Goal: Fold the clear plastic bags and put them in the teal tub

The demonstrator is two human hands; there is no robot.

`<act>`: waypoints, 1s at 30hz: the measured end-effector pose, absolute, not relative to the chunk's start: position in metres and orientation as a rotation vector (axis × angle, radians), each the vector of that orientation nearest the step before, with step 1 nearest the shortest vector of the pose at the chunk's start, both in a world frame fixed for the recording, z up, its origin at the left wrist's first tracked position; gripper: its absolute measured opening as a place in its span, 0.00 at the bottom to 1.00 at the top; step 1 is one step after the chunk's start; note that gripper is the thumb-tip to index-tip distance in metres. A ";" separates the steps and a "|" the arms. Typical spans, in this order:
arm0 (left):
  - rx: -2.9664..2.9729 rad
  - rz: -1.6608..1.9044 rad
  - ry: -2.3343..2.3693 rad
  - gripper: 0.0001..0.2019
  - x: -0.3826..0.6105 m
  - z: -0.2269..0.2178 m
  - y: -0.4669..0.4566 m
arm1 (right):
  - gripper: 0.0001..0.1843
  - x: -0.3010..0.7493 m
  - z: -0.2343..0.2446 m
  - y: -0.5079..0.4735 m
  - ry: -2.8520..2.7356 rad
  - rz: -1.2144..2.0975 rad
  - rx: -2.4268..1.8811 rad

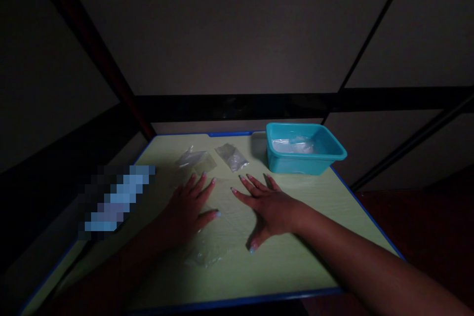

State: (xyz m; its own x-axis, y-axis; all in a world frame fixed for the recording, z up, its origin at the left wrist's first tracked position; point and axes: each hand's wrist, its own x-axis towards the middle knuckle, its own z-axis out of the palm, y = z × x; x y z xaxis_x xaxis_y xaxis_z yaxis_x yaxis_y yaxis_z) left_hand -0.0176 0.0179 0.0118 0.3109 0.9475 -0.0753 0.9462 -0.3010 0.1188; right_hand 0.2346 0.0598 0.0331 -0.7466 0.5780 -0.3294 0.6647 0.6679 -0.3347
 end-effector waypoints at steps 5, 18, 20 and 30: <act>2.311 0.053 1.999 0.36 -0.035 0.018 0.033 | 0.67 0.235 0.034 0.058 2.681 -0.630 1.032; 2.375 -0.028 1.816 0.35 -0.043 0.026 0.032 | 0.41 0.226 0.035 0.046 2.971 -0.513 1.003; 2.354 -0.103 1.747 0.38 -0.040 0.024 0.030 | 0.42 0.225 0.030 0.045 2.893 -0.593 0.931; 2.354 0.320 1.861 0.31 -0.051 0.032 0.039 | 0.49 0.228 0.038 0.049 2.790 -0.722 0.823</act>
State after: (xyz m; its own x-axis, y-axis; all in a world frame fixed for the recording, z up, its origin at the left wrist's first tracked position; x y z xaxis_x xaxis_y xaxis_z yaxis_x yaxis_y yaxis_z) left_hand -0.0514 0.0390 0.0316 0.2202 0.9714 0.0889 0.9452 -0.2350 0.2266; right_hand 0.2276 0.0490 0.0377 -0.8397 0.4738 -0.2656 0.5431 0.7347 -0.4065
